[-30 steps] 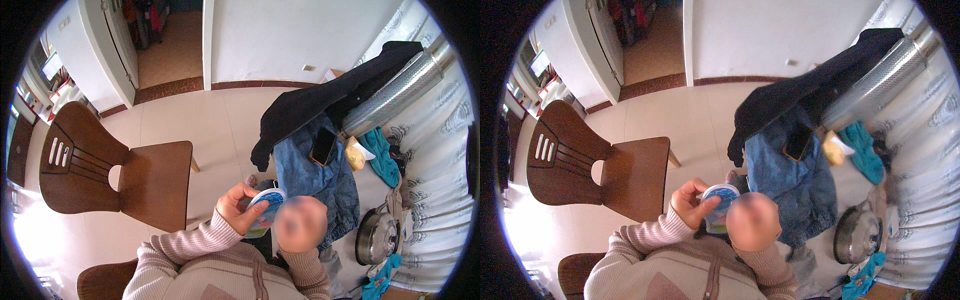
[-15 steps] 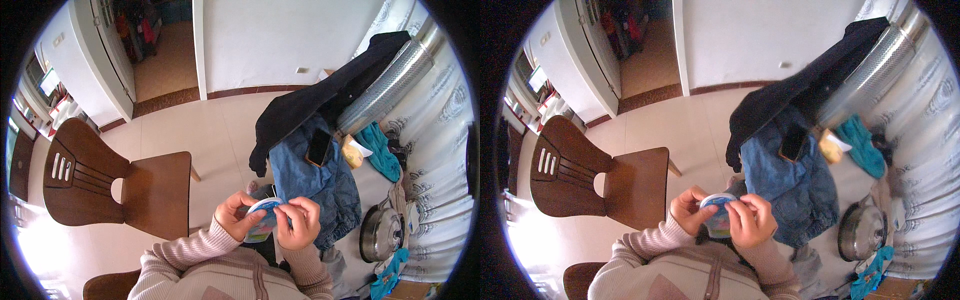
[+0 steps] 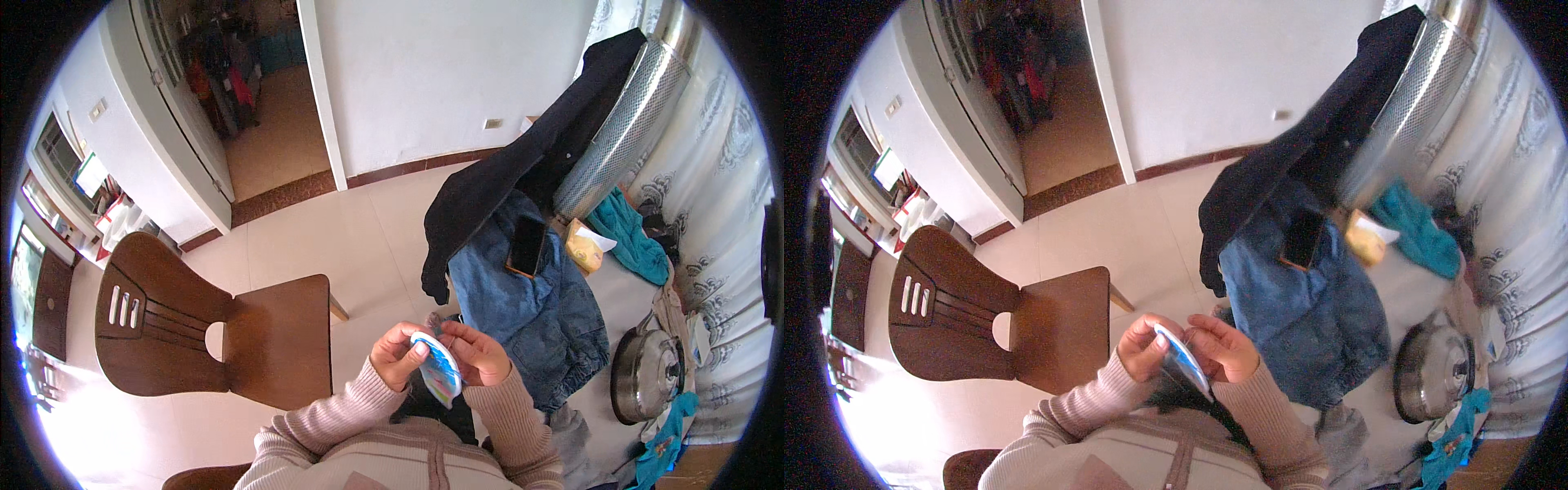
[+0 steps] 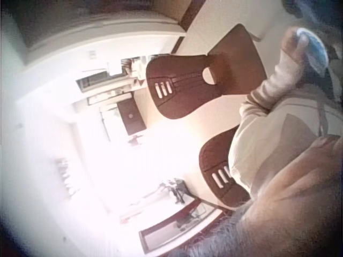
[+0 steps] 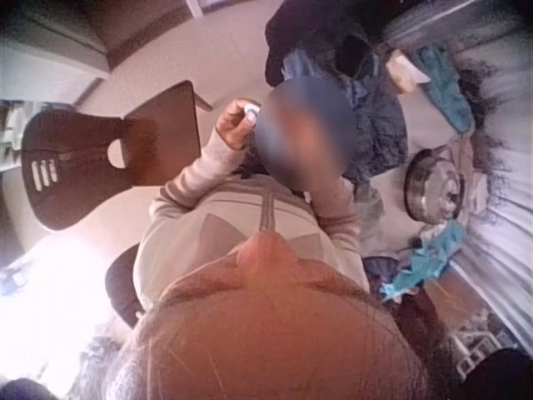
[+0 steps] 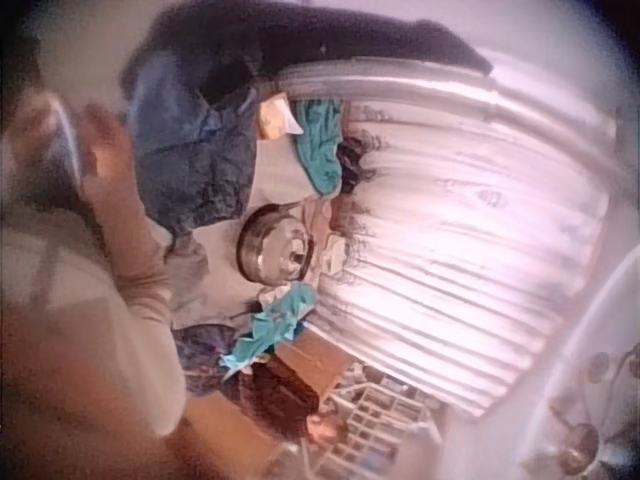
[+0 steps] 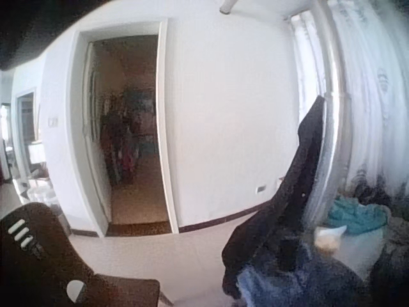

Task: The person sews a colorful shoe insole while seated, using a needle and thread to stitch along the edges. The insole is repeatedly turned and adjusted in the hands as stitching progresses.

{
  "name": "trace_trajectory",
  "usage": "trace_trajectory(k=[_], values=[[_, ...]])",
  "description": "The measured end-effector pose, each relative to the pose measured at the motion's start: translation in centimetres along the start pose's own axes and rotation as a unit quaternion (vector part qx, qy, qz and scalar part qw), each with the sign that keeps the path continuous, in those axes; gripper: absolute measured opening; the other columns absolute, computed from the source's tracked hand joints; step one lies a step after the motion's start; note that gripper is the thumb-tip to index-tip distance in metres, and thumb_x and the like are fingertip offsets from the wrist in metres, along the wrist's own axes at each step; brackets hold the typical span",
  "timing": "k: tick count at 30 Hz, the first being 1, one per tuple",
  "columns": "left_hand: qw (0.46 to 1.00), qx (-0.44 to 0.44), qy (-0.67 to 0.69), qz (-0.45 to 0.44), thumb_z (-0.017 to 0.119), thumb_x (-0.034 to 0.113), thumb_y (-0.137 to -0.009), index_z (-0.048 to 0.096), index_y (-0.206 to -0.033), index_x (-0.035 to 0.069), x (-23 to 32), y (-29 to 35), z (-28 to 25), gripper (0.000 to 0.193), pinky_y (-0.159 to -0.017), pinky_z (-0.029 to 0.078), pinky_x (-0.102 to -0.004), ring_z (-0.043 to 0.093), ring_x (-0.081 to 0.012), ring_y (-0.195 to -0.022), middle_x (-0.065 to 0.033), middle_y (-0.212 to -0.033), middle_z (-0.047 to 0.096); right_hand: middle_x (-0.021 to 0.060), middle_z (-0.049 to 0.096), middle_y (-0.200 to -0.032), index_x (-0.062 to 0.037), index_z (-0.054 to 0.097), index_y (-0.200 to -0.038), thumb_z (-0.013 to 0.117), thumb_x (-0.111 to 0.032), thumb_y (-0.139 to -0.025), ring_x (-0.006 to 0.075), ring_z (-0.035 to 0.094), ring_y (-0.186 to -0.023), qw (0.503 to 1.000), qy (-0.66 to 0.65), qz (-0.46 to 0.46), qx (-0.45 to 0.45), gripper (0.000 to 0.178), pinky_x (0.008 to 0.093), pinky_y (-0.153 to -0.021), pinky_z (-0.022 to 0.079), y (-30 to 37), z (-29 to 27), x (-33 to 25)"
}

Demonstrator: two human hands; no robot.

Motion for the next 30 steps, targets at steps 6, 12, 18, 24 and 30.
trace_trajectory(k=[6, 12, 18, 24, 30], values=[[1.0, 0.0, -0.004, 0.006, 0.057, 0.019, -0.088, 0.052, -0.094, 0.004, 0.2, -0.2, 0.4, 0.017, -0.077, 0.044, -0.0287, 0.054, -0.0143, -0.081, -0.0065, -0.089, 0.057, 0.0038, 0.06, -0.075, -0.0003, 0.058, -0.098, 0.056, -0.015, -0.088, 0.0073, 0.052, -0.057, 0.981, 0.113, -0.081, -0.134, 0.018, 0.0196, -0.051, 0.042, -0.8, -2.6, 1.2], [0.984, -0.05, 0.16, -0.053, 0.057, 0.022, -0.088, 0.051, -0.091, 0.006, 0.4, -0.1, 1.2, 0.018, -0.071, 0.042, -0.0287, 0.05, -0.0144, -0.076, -0.0034, -0.081, 0.053, 0.0116, 0.06, -0.081, -0.0016, 0.046, -0.101, 0.05, -0.017, -0.091, 0.0158, 0.056, -0.058, 0.977, -0.106, -0.14, -0.122, 0.019, 0.0237, -0.053, 0.046, 0.3, 0.4, 1.2], [0.946, -0.156, 0.283, -0.008, 0.058, 0.03, -0.085, 0.043, -0.075, 0.009, -0.9, -1.2, 0.3, 0.027, -0.066, 0.034, -0.0295, 0.04, -0.0156, -0.069, -0.0023, -0.071, 0.044, 0.005, 0.04, -0.057, -0.0019, 0.042, -0.104, 0.041, -0.017, -0.095, 0.0152, 0.045, -0.047, 0.96, -0.119, -0.186, -0.171, 0.017, 0.0279, -0.046, 0.045, 0.5, 0.3, 0.1], [0.918, -0.216, 0.332, -0.008, 0.059, 0.025, -0.084, 0.047, -0.077, 0.014, -0.8, -1.4, 0.6, 0.018, -0.07, 0.037, -0.0282, 0.041, -0.014, -0.072, 0.0018, -0.073, 0.045, 0.0049, 0.046, -0.064, -0.0002, 0.04, -0.101, 0.043, -0.008, -0.093, 0.0116, 0.045, -0.05, 0.88, 0.188, -0.418, -0.126, 0.012, 0.0259, -0.05, 0.046, 2.8, 2.1, -0.4], [0.907, -0.217, 0.36, -0.043, 0.055, 0.022, -0.087, 0.048, -0.076, 0.017, -0.5, -0.7, 0.0, 0.014, -0.074, 0.035, -0.0276, 0.04, -0.0139, -0.074, 0.0035, -0.074, 0.046, 0.0098, 0.064, -0.085, -0.0012, 0.059, -0.098, 0.06, -0.003, -0.074, 0.0202, 0.062, -0.068, 0.589, 0.552, -0.575, -0.135, 0.024, 0.0291, -0.058, 0.051, 3.9, 2.8, -1.4]])
Point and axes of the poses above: each hand's wrist, its own y-axis away from the middle knuckle, its own z-axis out of the palm, x = y × z, the point moved 1 cm from there along -y, towards the middle knuckle
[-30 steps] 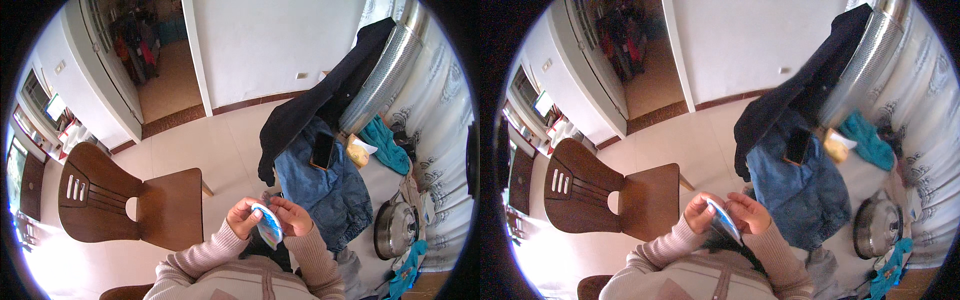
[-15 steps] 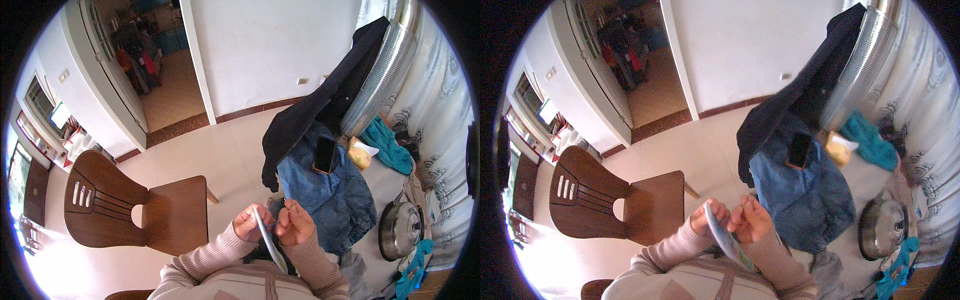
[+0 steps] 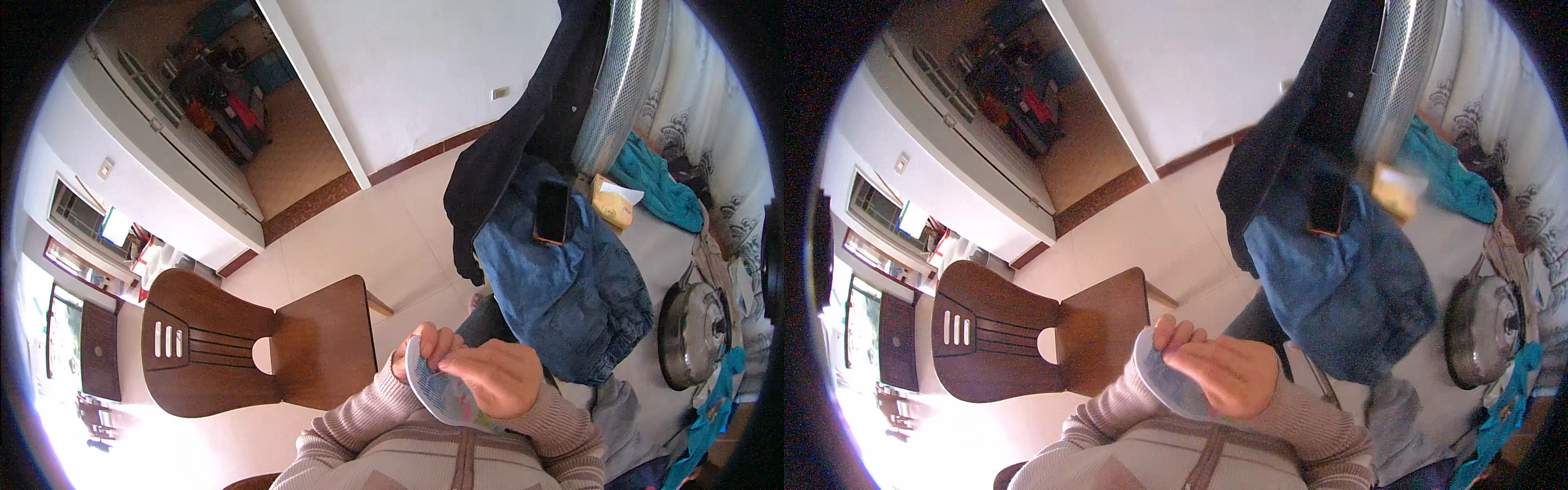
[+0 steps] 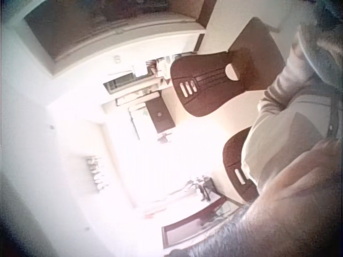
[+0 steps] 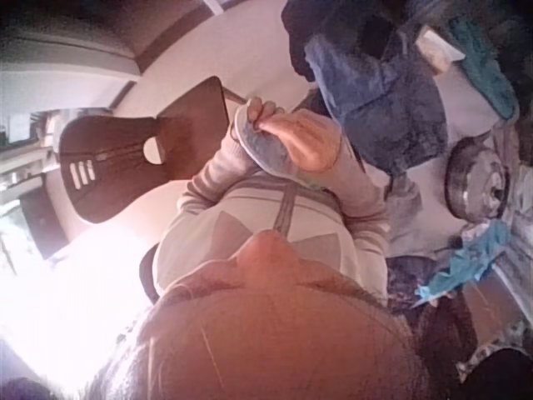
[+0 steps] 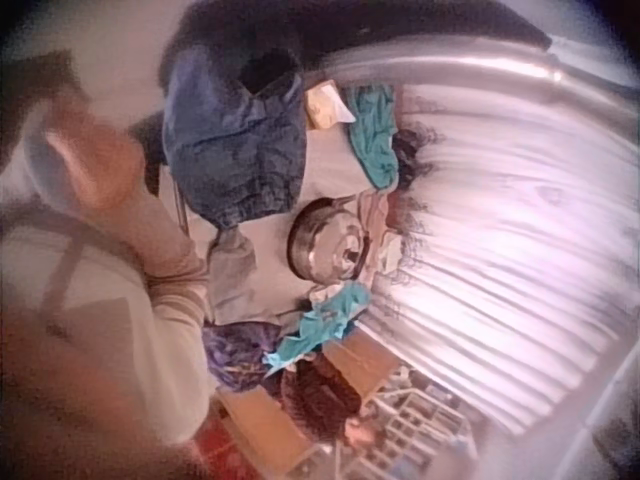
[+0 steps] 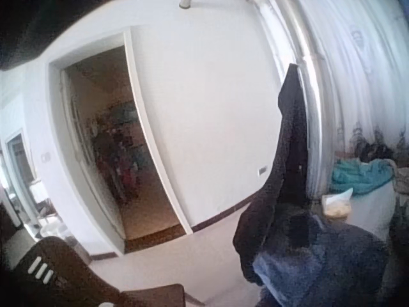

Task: The person sews a colorful shoe insole while seated, using a needle and thread to stitch along the edges. The insole is repeatedly turned and adjusted in the hands as stitching progresses.

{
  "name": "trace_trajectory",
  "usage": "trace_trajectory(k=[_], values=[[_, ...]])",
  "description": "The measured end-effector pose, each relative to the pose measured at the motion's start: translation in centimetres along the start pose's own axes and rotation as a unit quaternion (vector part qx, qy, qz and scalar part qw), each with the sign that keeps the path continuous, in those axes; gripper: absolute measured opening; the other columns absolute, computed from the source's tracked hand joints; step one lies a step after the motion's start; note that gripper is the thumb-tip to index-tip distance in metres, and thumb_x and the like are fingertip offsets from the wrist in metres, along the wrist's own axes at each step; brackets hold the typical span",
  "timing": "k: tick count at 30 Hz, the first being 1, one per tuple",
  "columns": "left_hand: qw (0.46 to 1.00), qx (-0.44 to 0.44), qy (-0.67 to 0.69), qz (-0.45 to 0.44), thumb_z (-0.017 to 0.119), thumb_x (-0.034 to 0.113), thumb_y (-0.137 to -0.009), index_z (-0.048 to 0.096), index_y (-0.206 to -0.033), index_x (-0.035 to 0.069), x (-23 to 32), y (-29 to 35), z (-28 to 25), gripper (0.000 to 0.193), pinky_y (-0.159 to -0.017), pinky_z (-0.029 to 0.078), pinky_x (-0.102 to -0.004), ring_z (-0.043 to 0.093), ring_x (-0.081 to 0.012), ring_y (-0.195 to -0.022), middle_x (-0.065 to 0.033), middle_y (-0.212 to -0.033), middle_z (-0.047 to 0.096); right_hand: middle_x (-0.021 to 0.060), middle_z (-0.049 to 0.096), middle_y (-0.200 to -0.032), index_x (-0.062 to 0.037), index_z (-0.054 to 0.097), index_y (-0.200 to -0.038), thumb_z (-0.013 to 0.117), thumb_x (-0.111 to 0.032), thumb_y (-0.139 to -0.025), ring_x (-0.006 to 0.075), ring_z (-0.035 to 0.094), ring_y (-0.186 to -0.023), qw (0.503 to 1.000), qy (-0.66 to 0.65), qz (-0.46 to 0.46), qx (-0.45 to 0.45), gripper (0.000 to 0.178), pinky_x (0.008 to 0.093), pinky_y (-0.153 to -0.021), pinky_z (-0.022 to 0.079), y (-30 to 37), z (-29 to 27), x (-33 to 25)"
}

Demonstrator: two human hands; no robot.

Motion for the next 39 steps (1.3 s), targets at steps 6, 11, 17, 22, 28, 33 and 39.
trace_trajectory(k=[6, 11, 17, 22, 28, 33, 39], values=[[0.999, -0.01, 0.027, 0.016, 0.051, 0.023, -0.089, 0.047, -0.076, 0.018, -0.6, -0.3, 0.3, 0.015, -0.078, 0.033, -0.0297, 0.04, -0.0138, -0.077, 0.0038, -0.077, 0.046, 0.01, 0.062, -0.091, -0.004, 0.06, -0.103, 0.061, -0.011, -0.074, 0.0181, 0.062, -0.071, 0.99, 0.127, -0.051, -0.025, 0.03, 0.0285, -0.06, 0.054, 0.7, 0.1, -0.3], [0.997, -0.05, 0.047, 0.025, 0.049, 0.026, -0.091, 0.048, -0.08, 0.017, -0.9, -0.1, -0.6, 0.014, -0.079, 0.034, -0.0298, 0.041, -0.0133, -0.08, 0.0036, -0.08, 0.047, 0.0103, 0.057, -0.096, -0.0059, 0.06, -0.104, 0.061, -0.011, -0.074, 0.0174, 0.061, -0.071, 0.989, 0.136, -0.059, -0.025, 0.03, 0.0283, -0.058, 0.054, 0.6, -0.2, -0.6], [0.992, -0.105, 0.04, 0.058, 0.059, 0.026, -0.086, 0.05, -0.087, 0.016, -1.4, -0.2, -1.8, 0.014, -0.083, 0.036, -0.0302, 0.045, -0.0134, -0.085, 0.0032, -0.086, 0.05, 0.0101, 0.055, -0.094, -0.0072, 0.06, -0.104, 0.061, -0.011, -0.075, 0.0159, 0.06, -0.069, 0.987, 0.147, -0.053, -0.028, 0.029, 0.0264, -0.057, 0.052, 0.5, -0.2, -0.7], [0.994, -0.096, 0.02, 0.056, 0.06, 0.027, -0.086, 0.05, -0.089, 0.016, -1.4, 0.0, -1.9, 0.016, -0.083, 0.037, -0.0298, 0.045, -0.0129, -0.085, 0.0029, -0.088, 0.051, 0.0072, 0.055, -0.092, -0.0099, 0.063, -0.101, 0.062, -0.014, -0.077, 0.0129, 0.057, -0.063, 0.985, 0.161, -0.059, -0.015, 0.024, 0.0246, -0.051, 0.048, 0.8, 0.1, -0.4], [0.995, -0.076, 0.019, 0.064, 0.059, 0.025, -0.086, 0.05, -0.088, 0.014, -1.4, 0.0, -1.5, 0.014, -0.079, 0.037, -0.0285, 0.044, -0.0134, -0.083, 0.002, -0.086, 0.05, 0.0054, 0.055, -0.09, -0.0111, 0.065, -0.099, 0.063, -0.015, -0.076, 0.0119, 0.056, -0.061, 0.983, 0.173, -0.066, -0.003, 0.023, 0.0237, -0.049, 0.046, 0.7, 0.3, -0.5], [0.993, 0.024, -0.115, 0.021, 0.055, 0.027, -0.089, 0.049, -0.079, 0.008, 0.5, -0.3, 0.1, 0.022, -0.064, 0.038, -0.0269, 0.041, -0.014, -0.069, -0.0019, -0.073, 0.046, 0.0037, 0.054, -0.087, -0.0097, 0.066, -0.095, 0.066, -0.011, -0.073, 0.0121, 0.056, -0.06, 0.979, 0.177, -0.095, -0.011, 0.022, 0.0238, -0.048, 0.045, 0.6, -0.3, -0.4], [0.905, 0.235, -0.353, 0.014, 0.052, 0.029, -0.09, 0.051, -0.077, 0.006, 0.3, 0.4, 2.4, 0.027, -0.06, 0.038, -0.025, 0.044, -0.0125, -0.064, -0.0033, -0.072, 0.05, 0.0056, 0.056, -0.085, -0.0081, 0.064, -0.092, 0.064, -0.006, -0.069, 0.0167, 0.058, -0.065, 0.987, 0.146, -0.057, -0.045, 0.023, 0.028, -0.053, 0.048, 0.8, -0.9, 0.3]])
Point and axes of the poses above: each hand's wrist, its own y-axis away from the middle knuckle, its own z-axis out of the palm, x = y × z, the point moved 1 cm from there along -y, towards the middle knuckle
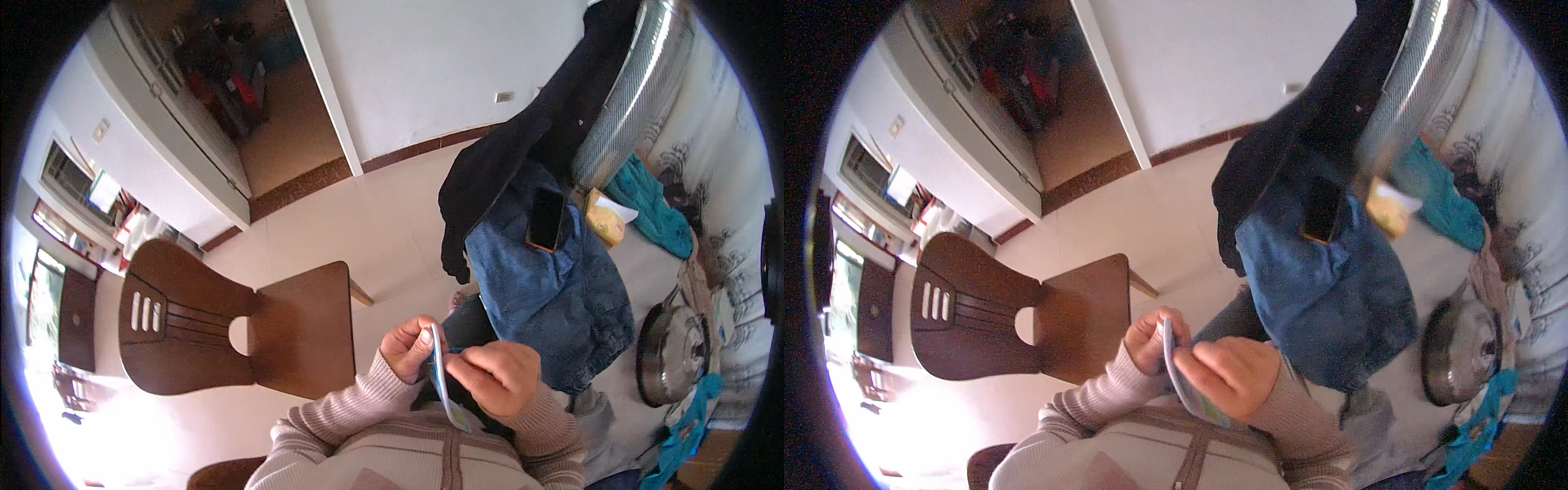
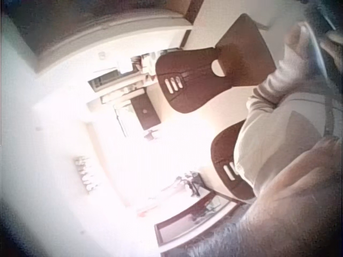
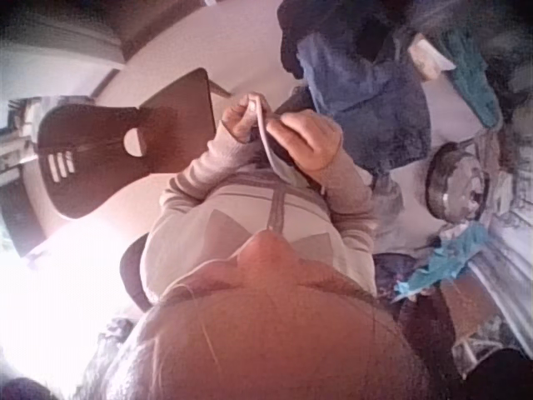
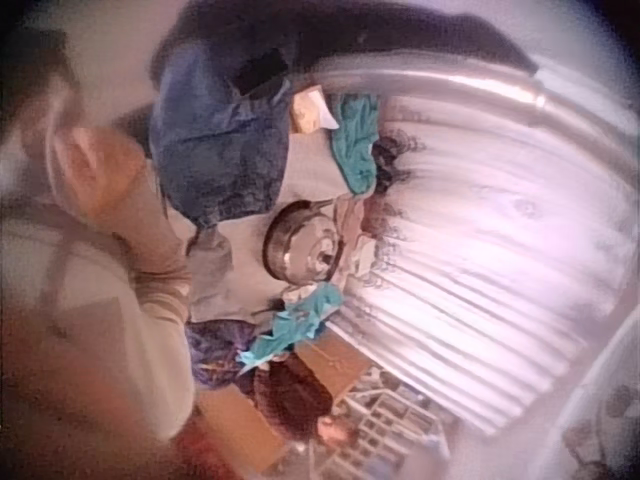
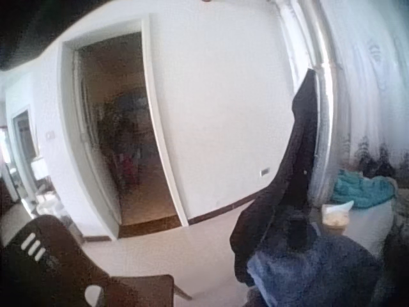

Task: The person sews a colorful shoe insole while seated, using a needle and thread to stitch along the edges. The insole is repeatedly turned and adjusted in the hands as stitching progresses.

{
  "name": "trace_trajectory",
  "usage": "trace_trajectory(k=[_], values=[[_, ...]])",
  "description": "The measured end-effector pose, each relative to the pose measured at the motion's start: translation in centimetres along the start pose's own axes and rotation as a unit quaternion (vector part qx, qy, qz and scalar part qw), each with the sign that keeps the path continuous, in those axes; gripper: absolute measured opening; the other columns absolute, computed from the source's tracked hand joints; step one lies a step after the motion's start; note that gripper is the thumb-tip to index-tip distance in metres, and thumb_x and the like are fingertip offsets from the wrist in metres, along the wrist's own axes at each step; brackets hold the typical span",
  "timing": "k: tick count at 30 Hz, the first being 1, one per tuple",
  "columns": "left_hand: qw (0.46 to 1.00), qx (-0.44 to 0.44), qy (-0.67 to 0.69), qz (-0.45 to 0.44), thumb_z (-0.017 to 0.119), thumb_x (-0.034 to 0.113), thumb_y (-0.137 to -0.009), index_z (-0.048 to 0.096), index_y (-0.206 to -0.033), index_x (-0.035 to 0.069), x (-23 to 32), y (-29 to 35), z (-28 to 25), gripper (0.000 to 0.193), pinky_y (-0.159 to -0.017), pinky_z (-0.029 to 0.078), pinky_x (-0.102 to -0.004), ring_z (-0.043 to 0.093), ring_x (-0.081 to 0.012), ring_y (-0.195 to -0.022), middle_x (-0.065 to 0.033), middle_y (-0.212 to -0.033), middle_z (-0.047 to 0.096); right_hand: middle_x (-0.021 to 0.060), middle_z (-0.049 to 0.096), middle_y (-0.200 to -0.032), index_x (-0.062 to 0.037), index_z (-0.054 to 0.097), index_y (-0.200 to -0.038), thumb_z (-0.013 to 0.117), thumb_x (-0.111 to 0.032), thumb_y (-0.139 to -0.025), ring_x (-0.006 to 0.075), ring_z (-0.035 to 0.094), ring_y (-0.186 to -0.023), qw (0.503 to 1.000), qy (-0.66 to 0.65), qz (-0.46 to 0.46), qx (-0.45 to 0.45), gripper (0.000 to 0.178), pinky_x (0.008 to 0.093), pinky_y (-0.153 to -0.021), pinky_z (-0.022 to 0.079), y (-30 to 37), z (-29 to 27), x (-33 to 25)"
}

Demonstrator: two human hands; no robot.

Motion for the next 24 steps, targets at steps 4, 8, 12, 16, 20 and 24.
trace_trajectory(k=[4, 8, 12, 16, 20, 24], values=[[1.0, 0.006, 0.013, -0.026, 0.058, 0.021, -0.089, 0.052, -0.094, 0.004, 0.5, 0.3, 0.4, 0.019, -0.071, 0.045, -0.0219, 0.053, -0.007, -0.076, -0.0016, -0.082, 0.057, 0.0066, 0.06, -0.082, -0.0068, 0.065, -0.083, 0.068, 0.005, -0.064, 0.0192, 0.058, -0.067, 0.978, -0.106, 0.168, 0.062, 0.022, 0.0268, -0.057, 0.048, 0.6, 0.8, 1.9], [0.998, -0.022, 0.02, -0.054, 0.061, 0.018, -0.086, 0.049, -0.096, 0.003, 1.6, 0.4, 1.2, 0.021, -0.076, 0.047, -0.0238, 0.055, -0.0092, -0.081, -0.0044, -0.089, 0.059, 0.0097, 0.058, -0.087, -0.0025, 0.064, -0.078, 0.068, 0.008, -0.063, 0.0163, 0.056, -0.069, 0.932, -0.234, 0.259, 0.101, 0.019, 0.0248, -0.057, 0.045, 2.5, 1.2, 3.6], [0.999, -0.015, 0.014, -0.048, 0.062, 0.018, -0.086, 0.047, -0.095, 0.003, 1.1, 0.5, 1.2, 0.023, -0.074, 0.048, -0.0238, 0.056, -0.0097, -0.08, -0.0062, -0.09, 0.059, 0.0086, 0.057, -0.085, -0.0001, 0.063, -0.076, 0.067, 0.009, -0.061, 0.0156, 0.055, -0.068, 0.948, -0.198, 0.235, 0.083, 0.018, 0.0235, -0.059, 0.043, 2.6, 1.3, 3.2], [0.999, -0.002, 0.005, -0.033, 0.062, 0.016, -0.086, 0.046, -0.094, 0.003, 1.4, 0.5, 1.2, 0.022, -0.073, 0.048, -0.0237, 0.056, -0.0096, -0.08, -0.006, -0.089, 0.059, 0.0082, 0.056, -0.084, -0.0008, 0.064, -0.078, 0.067, 0.008, -0.062, 0.0151, 0.055, -0.067, 0.945, -0.191, 0.244, 0.105, 0.019, 0.0243, -0.058, 0.044, 2.6, 1.7, 3.1], [1.0, 0.026, -0.004, -0.017, 0.061, 0.015, -0.086, 0.046, -0.094, 0.003, 1.3, 0.6, 0.7, 0.021, -0.074, 0.048, -0.0239, 0.056, -0.0099, -0.079, -0.0053, -0.088, 0.058, 0.0079, 0.056, -0.085, -0.0034, 0.064, -0.083, 0.07, 0.003, -0.065, 0.0138, 0.054, -0.066, 0.927, -0.167, 0.285, 0.177, 0.021, 0.0248, -0.056, 0.044, 1.2, 0.8, 0.9], [0.999, 0.039, 0.021, 0.004, 0.061, 0.013, -0.086, 0.045, -0.098, 0.002, 0.5, 0.5, 0.2, 0.023, -0.075, 0.048, -0.0257, 0.056, -0.0112, -0.08, -0.0058, -0.088, 0.058, 0.0044, 0.056, -0.086, -0.0088, 0.066, -0.092, 0.072, 0.001, -0.065, 0.0153, 0.053, -0.064, 0.991, 0.078, 0.107, 0.002, 0.03, 0.0254, -0.053, 0.044, 0.0, 0.0, 0.0]])
Point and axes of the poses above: each hand's wrist, its own y-axis away from the middle knuckle, its own z-axis out of the palm, x = y × z, the point moved 1 cm from there along -y, towards the middle knuckle
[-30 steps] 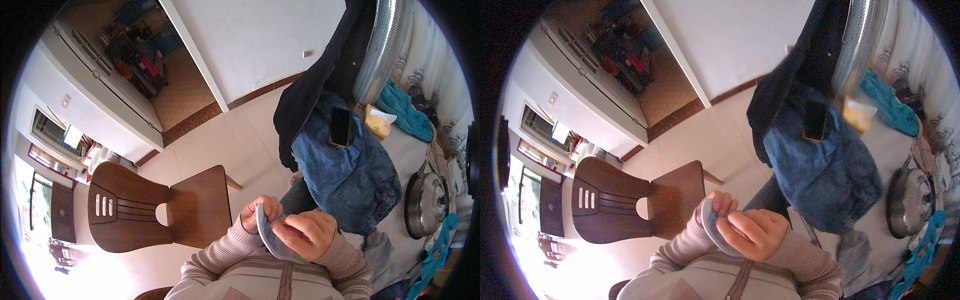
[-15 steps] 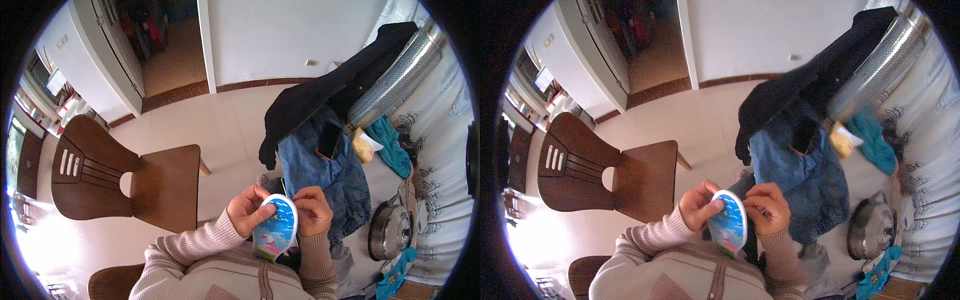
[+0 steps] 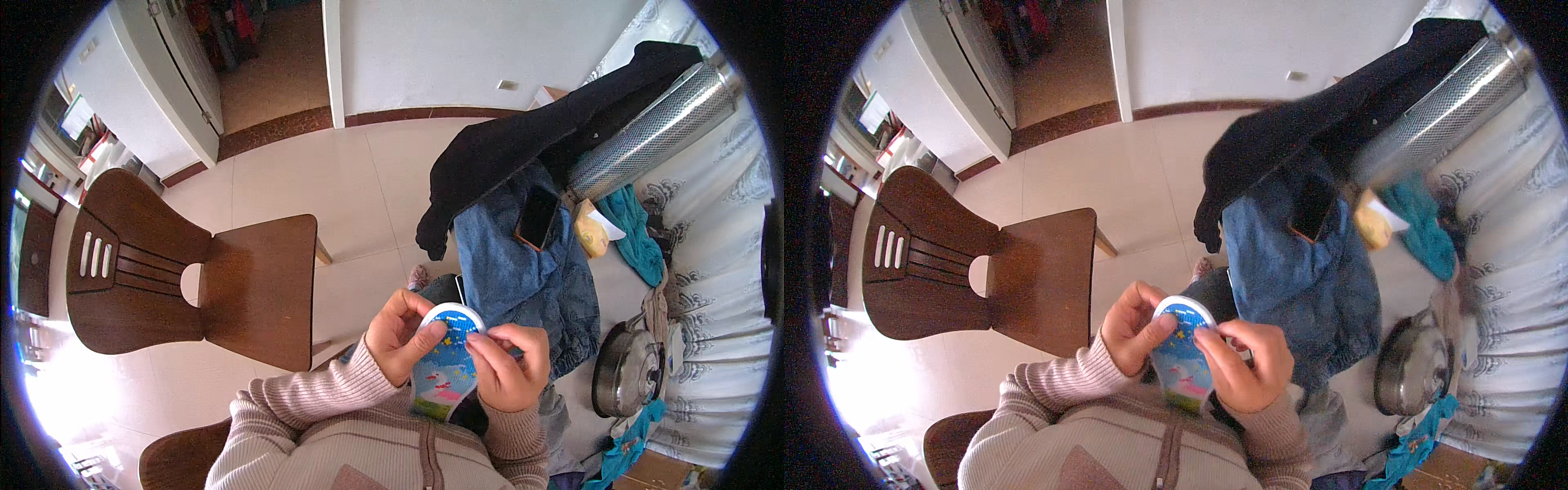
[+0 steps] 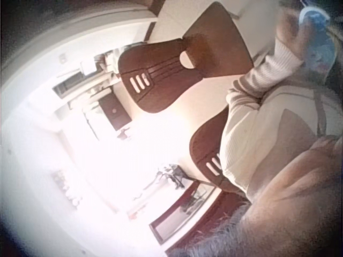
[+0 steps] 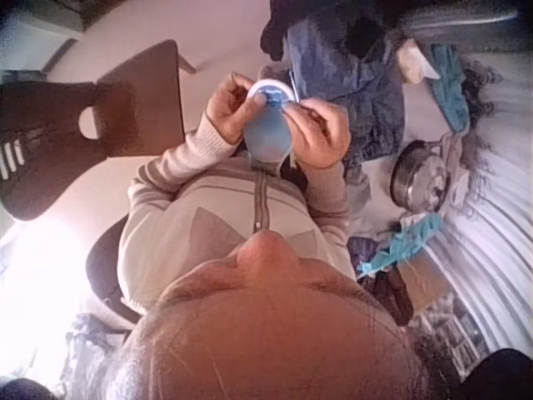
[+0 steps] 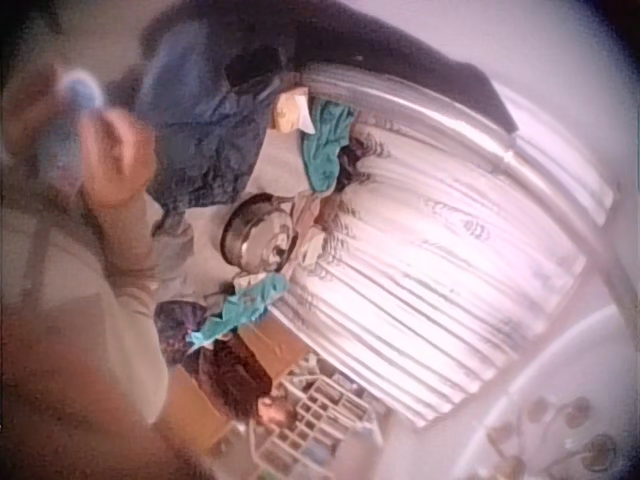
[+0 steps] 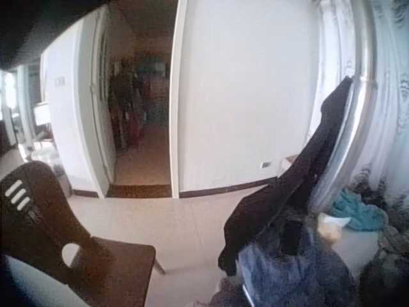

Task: The person sews a colorful shoe insole while seated, using a needle and thread to stitch along the edges. The insole is repeatedly turned and adjusted in the hands as stitching progresses.

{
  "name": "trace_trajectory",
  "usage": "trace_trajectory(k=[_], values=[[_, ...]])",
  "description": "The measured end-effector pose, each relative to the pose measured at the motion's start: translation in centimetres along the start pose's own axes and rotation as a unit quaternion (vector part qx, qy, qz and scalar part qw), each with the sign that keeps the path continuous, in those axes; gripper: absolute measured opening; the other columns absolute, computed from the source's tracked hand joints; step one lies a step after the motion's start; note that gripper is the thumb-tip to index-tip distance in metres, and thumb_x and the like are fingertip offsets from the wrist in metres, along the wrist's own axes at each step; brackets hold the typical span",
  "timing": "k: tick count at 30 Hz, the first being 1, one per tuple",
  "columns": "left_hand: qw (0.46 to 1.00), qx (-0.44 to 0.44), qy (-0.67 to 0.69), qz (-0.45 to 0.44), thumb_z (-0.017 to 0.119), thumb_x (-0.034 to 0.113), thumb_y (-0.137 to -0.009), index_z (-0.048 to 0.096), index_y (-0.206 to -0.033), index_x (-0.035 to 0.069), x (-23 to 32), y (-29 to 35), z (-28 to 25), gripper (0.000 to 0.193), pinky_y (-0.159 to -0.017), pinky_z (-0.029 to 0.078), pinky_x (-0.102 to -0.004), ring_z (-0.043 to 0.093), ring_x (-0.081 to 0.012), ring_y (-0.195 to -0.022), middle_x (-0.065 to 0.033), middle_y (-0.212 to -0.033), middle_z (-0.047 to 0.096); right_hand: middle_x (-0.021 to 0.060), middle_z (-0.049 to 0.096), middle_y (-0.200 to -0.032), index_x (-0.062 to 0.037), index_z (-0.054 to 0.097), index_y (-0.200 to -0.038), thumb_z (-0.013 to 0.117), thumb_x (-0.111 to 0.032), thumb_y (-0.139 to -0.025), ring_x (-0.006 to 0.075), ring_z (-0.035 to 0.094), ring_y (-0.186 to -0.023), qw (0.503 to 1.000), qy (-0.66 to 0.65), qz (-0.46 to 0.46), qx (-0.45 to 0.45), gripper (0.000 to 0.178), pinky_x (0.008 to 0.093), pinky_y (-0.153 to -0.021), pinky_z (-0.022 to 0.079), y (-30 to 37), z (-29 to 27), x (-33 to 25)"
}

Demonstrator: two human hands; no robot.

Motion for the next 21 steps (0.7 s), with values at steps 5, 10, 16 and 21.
trace_trajectory(k=[5, 10, 16, 21], values=[[0.994, -0.022, -0.104, 0.004, 0.063, 0.013, -0.083, 0.05, -0.108, 0.001, 0.4, -0.2, -0.2, 0.031, -0.076, 0.047, -0.0279, 0.056, -0.0146, -0.082, -0.0083, -0.09, 0.058, 0.0068, 0.056, -0.093, -0.0096, 0.061, -0.096, 0.063, 0.002, -0.065, 0.0187, 0.055, -0.062, 0.996, 0.065, -0.055, -0.019, 0.033, 0.0277, -0.049, 0.044, -0.5, 1.6, 0.4], [0.965, -0.063, -0.244, 0.074, 0.062, 0.016, -0.082, 0.058, -0.102, 0.001, 0.9, -0.4, -0.8, 0.025, -0.074, 0.047, -0.0321, 0.058, -0.0199, -0.082, -0.0117, -0.089, 0.058, 0.0104, 0.059, -0.094, -0.0062, 0.052, -0.092, 0.058, -0.001, -0.073, 0.0199, 0.058, -0.064, 0.982, 0.012, -0.191, 0.002, 0.021, 0.0289, -0.051, 0.049, 0.1, 2.6, 0.7], [0.978, 0.004, -0.208, -0.034, 0.06, 0.02, -0.085, 0.057, -0.094, 0.0, 0.8, -0.1, -1.4, 0.023, -0.07, 0.047, -0.0285, 0.056, -0.0155, -0.077, -0.0089, -0.086, 0.058, 0.0176, 0.062, -0.092, -0.0002, 0.046, -0.067, 0.054, 0.005, -0.068, 0.0255, 0.063, -0.063, 0.983, -0.166, -0.039, -0.068, 0.01, 0.0322, -0.054, 0.053, 0.4, 1.7, -0.7], [0.984, 0.015, -0.148, -0.095, 0.06, 0.025, -0.086, 0.055, -0.094, 0.001, 0.9, -0.1, -1.7, 0.026, -0.07, 0.048, -0.0273, 0.057, -0.0137, -0.076, -0.0065, -0.084, 0.059, 0.0203, 0.064, -0.084, 0.0049, 0.052, -0.071, 0.042, -0.002, -0.087, 0.0244, 0.066, -0.07, 0.921, -0.358, 0.132, 0.083, 0.02, 0.032, -0.058, 0.054, 1.0, 2.9, -1.4]])
Point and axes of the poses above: each hand's wrist, its own y-axis away from the middle knuckle, its own z-axis out of the palm, x = y × z, the point moved 1 cm from there along -y, towards the middle knuckle
